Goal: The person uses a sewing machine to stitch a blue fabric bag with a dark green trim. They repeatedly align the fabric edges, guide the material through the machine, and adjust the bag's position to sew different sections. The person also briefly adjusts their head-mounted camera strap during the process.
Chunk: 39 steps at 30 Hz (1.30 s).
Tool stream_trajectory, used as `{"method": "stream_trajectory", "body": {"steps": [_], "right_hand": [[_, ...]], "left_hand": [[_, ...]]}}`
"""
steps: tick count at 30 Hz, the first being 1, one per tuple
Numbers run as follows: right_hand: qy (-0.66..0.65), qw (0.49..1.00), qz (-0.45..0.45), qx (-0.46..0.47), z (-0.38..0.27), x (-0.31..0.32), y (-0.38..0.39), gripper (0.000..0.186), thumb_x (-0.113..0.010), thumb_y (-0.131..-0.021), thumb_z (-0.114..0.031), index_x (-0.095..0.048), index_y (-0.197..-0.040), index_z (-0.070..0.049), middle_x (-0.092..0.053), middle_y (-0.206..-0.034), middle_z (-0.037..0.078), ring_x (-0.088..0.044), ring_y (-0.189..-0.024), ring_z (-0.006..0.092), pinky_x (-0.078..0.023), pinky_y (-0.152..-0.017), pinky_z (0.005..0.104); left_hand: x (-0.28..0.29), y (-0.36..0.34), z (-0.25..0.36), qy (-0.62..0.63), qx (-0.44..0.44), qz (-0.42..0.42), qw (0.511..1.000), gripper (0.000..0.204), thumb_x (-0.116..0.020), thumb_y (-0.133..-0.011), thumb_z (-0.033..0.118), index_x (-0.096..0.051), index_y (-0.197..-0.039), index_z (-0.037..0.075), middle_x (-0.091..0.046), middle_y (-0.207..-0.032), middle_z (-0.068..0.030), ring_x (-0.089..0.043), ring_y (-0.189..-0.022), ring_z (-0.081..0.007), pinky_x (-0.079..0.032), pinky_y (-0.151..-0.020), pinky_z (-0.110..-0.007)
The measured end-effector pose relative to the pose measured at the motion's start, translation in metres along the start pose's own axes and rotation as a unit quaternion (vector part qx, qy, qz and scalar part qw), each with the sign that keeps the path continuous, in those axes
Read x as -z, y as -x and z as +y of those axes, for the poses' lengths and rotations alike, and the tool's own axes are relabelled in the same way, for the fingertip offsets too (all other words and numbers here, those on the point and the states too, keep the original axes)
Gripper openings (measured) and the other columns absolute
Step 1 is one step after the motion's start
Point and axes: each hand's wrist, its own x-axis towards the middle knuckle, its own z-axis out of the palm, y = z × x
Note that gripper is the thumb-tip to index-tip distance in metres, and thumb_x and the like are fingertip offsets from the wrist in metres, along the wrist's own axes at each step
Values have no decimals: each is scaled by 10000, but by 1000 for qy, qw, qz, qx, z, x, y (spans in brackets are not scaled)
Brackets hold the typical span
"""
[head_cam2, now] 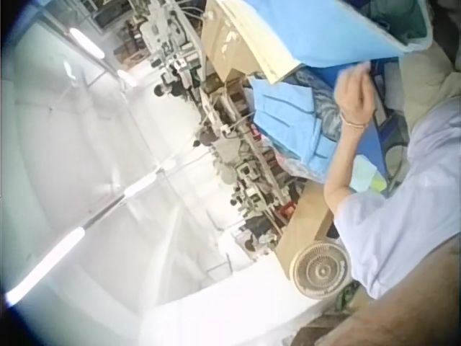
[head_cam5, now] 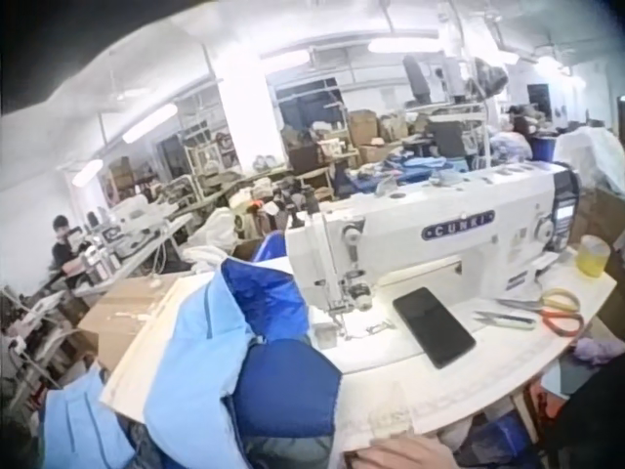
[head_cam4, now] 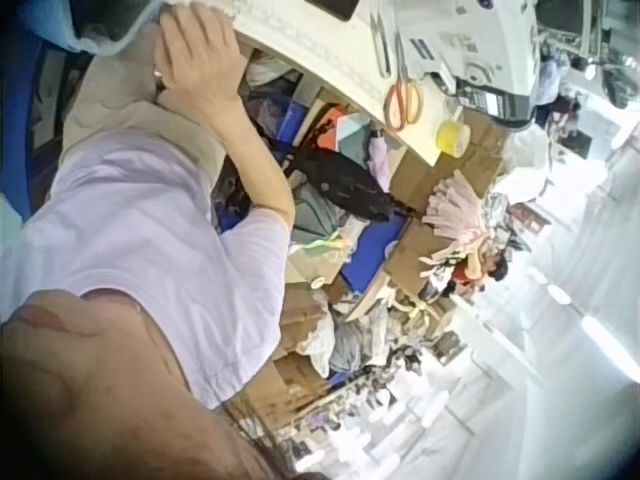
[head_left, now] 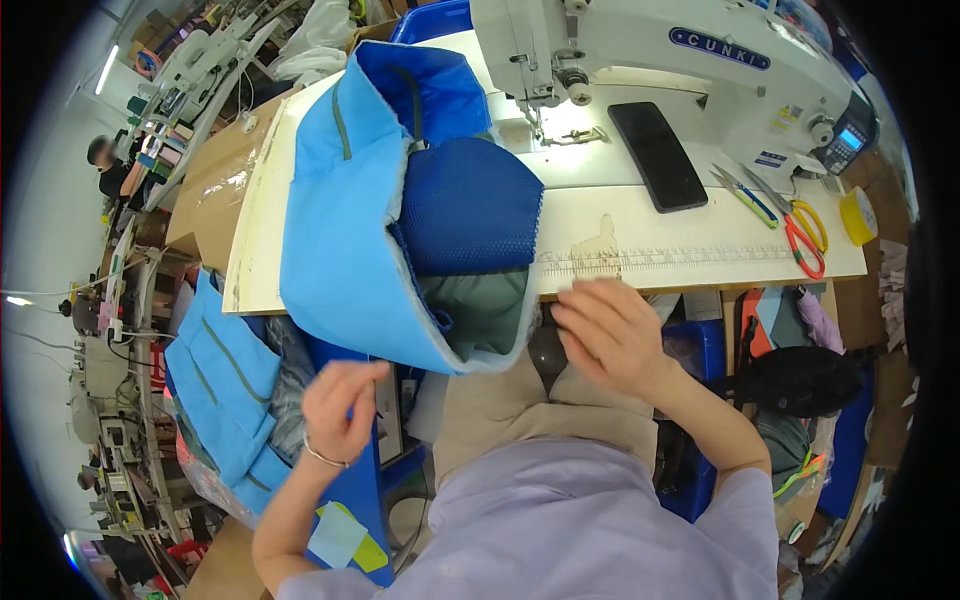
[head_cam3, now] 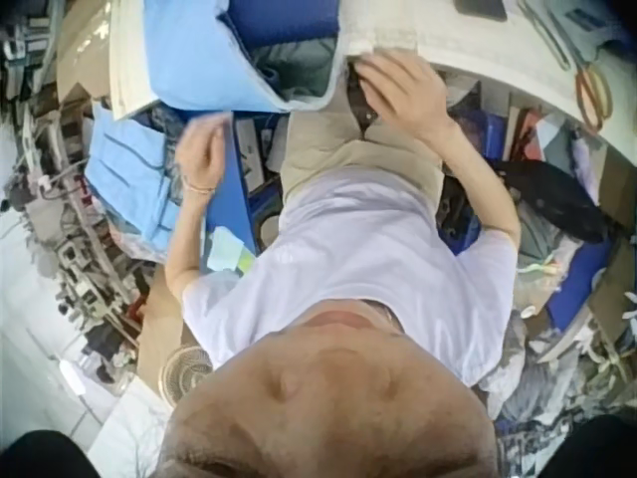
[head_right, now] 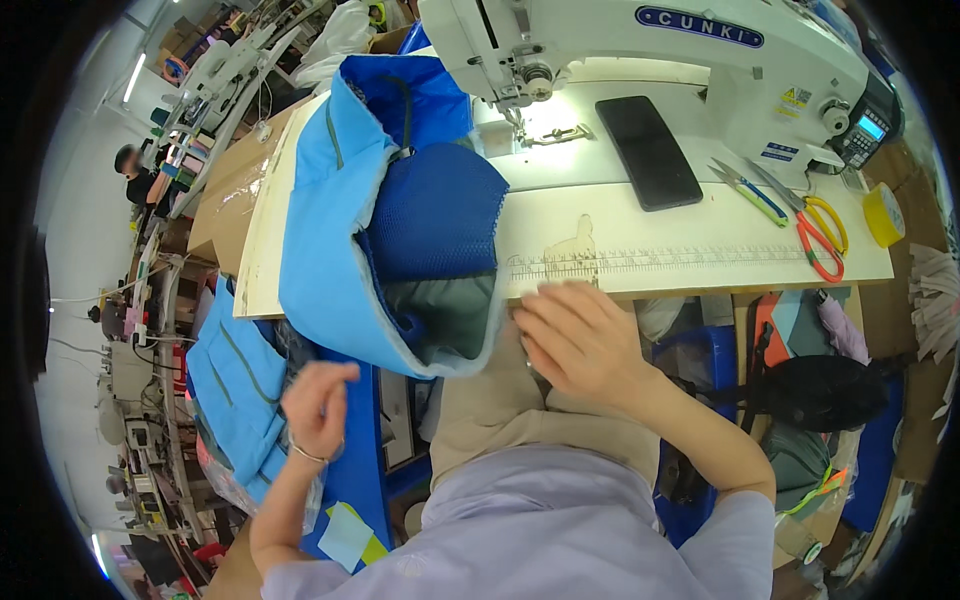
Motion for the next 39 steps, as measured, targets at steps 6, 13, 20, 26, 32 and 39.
{"method": "stream_trajectory", "body": {"steps": [6,13,20,26,32,39], "right_hand": [[-6,985,-27,-170,18,-23,-39,360,-756,-842,-159,-683,-1125,53,-666,-1228,201,-585,-1211,381,-491,-1008,466],[-59,985,-103,-122,63,-51,-83,316,-690,-837,-121,-654,-1120,17,-622,-1288,214,-535,-1290,404,-439,-1085,471],[-258,927,-201,184,78,-37,-85,223,-660,-770,-154,-663,-976,-69,-624,-1058,129,-566,-1202,352,-469,-1042,467],[-273,922,-199,191,96,-43,-69,145,-625,-731,-178,-668,-820,-73,-618,-846,51,-572,-915,256,-493,-903,391],[-206,953,-165,148,114,-33,-76,120,-626,-643,-177,-655,-708,-81,-582,-747,41,-559,-857,250,-500,-863,389],[-160,968,-148,125,116,-36,-70,115,-616,-582,-184,-628,-649,-91,-545,-697,31,-525,-786,222,-469,-725,327]], "left_hand": [[-8,-170,3,34,-71,34,996,238,-622,-867,-50,-737,-1056,35,-717,-959,-128,-681,-814,-301,-540,-727,-368],[-104,-290,-135,-123,-146,-109,975,364,-625,-918,92,-660,-1279,66,-658,-1303,-146,-606,-1220,-337,-479,-1061,-419],[-133,-250,-101,-52,-163,-172,970,624,-697,-879,278,-528,-1445,78,-510,-1503,-140,-482,-1359,-374,-363,-1142,-525],[-139,-260,-81,-92,-163,-187,965,739,-737,-860,432,-512,-1467,77,-523,-1449,-190,-475,-1334,-382,-374,-1111,-504],[-153,-292,-74,-84,-74,-253,961,598,-731,-839,492,-671,-1189,12,-676,-1173,-197,-574,-1181,-387,-420,-1021,-508],[-154,-316,-61,-72,10,-310,948,623,-734,-811,522,-676,-1164,12,-673,-1158,-237,-593,-1136,-435,-444,-990,-518]]}}
